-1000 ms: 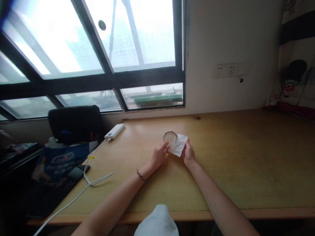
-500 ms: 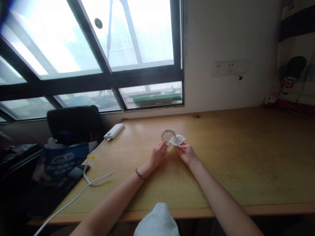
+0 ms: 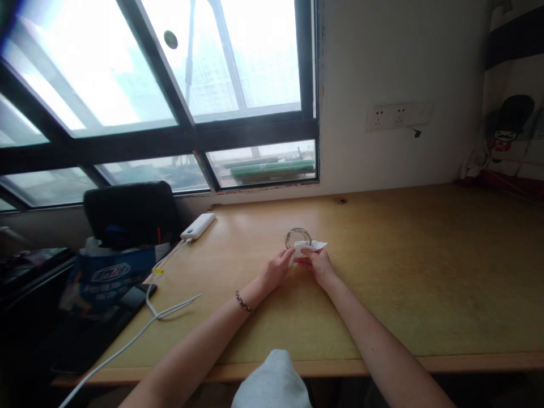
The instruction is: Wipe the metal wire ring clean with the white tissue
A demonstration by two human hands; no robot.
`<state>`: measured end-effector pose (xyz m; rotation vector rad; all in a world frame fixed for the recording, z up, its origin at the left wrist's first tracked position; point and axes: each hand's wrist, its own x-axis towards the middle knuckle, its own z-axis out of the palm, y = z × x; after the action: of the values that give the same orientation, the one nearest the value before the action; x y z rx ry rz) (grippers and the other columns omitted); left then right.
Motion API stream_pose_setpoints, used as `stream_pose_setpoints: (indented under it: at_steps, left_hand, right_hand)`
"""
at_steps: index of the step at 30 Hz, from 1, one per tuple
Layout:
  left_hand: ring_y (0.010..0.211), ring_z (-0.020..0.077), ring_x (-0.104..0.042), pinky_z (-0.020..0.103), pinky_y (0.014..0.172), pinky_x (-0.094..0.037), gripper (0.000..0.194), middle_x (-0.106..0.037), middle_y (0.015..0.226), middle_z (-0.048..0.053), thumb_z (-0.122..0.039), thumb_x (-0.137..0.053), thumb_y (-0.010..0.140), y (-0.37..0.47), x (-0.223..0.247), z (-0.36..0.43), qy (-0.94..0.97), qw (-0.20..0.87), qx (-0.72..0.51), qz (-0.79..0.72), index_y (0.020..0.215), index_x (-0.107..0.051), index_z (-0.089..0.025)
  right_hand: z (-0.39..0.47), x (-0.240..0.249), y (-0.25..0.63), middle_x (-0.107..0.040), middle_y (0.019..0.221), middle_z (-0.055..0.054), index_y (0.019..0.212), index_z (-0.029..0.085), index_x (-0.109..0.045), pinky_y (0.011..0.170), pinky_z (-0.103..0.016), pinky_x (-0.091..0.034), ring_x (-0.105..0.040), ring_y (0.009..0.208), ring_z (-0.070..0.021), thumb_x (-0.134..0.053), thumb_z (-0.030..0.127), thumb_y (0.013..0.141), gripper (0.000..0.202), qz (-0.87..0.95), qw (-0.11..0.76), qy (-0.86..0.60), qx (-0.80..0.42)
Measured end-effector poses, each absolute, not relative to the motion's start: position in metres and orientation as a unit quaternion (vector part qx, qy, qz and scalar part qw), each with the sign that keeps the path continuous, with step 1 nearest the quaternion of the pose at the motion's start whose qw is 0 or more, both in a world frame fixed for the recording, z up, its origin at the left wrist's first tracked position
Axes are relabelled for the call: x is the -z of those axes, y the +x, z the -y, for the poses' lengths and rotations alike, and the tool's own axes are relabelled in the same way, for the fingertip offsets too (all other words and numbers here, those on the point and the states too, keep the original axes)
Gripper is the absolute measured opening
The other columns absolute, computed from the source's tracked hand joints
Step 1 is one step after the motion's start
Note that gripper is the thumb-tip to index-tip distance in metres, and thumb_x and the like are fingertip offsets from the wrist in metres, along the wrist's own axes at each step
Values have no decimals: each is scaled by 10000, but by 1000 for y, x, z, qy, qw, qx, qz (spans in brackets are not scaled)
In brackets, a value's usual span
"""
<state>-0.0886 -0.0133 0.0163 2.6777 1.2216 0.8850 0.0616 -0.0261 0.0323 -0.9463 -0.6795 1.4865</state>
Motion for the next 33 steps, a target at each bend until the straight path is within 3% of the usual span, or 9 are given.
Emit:
stream_pose_setpoints:
  at_steps: [5,8,11,14,18,24,29,33]
  left_hand:
    - [758,150,-564,250,681,-449,381,-561,905,81,-161,-365,812,-87,-21,19,893,29,-274,-357,1173,-444,-250]
    - [922,176,-542,283,781,-437,487,-528,1069,92,-201,-411,807,-83,-27,20,866,91,-332,-363,1275,-294,-262]
    - [1125,213,-413,340,909,-366,695,-368,1284,99,-237,-527,745,-80,-31,18,827,173,-397,-359,1323,-141,-255]
    - [1203,223,-314,370,988,-268,755,-302,1335,84,-212,-585,696,-79,-34,16,811,271,-418,-309,1320,-160,-248]
    - [1191,232,-330,377,1000,-248,729,-358,1301,86,-209,-617,668,-79,-33,12,761,394,-438,-271,1296,-245,-229]
    - [1164,231,-369,375,963,-301,733,-412,1249,109,-247,-630,670,-77,-22,-1,664,538,-470,-221,1288,-238,-215]
    - [1084,218,-455,360,902,-364,610,-480,1183,115,-348,-558,729,-77,-17,-7,567,633,-480,-218,1260,-297,-199]
    - [1023,197,-502,324,857,-397,592,-506,1155,105,-370,-564,721,-76,-23,-3,509,664,-498,-228,1241,-337,-201]
  right_hand:
    - [24,-26,63,-620,551,-15,738,135,-579,398,-201,-438,-547,421,-119,-630,214,567,195,302,587,-454,-599]
    - [21,-18,64,-590,483,-9,690,140,-577,359,-202,-401,-501,365,-110,-599,302,607,183,325,591,-475,-565]
    - [19,-12,65,-544,394,-12,600,147,-556,305,-207,-348,-462,305,-119,-544,375,647,233,364,569,-502,-541]
    - [20,-10,65,-502,330,-11,534,159,-528,263,-206,-295,-428,253,-125,-502,451,677,326,410,526,-516,-537]
    - [23,-15,65,-498,313,-26,492,159,-520,248,-201,-273,-415,232,-120,-434,547,710,453,456,499,-515,-527]
    - [29,-27,64,-529,348,-51,482,164,-514,269,-229,-327,-452,259,-144,-392,613,710,518,454,549,-519,-473]
    - [28,-35,66,-566,411,-64,542,138,-542,307,-251,-389,-506,310,-166,-458,560,707,460,443,546,-493,-513]
    - [27,-34,64,-639,567,-59,811,121,-588,383,-247,-445,-570,419,-163,-603,399,650,322,412,504,-432,-625]
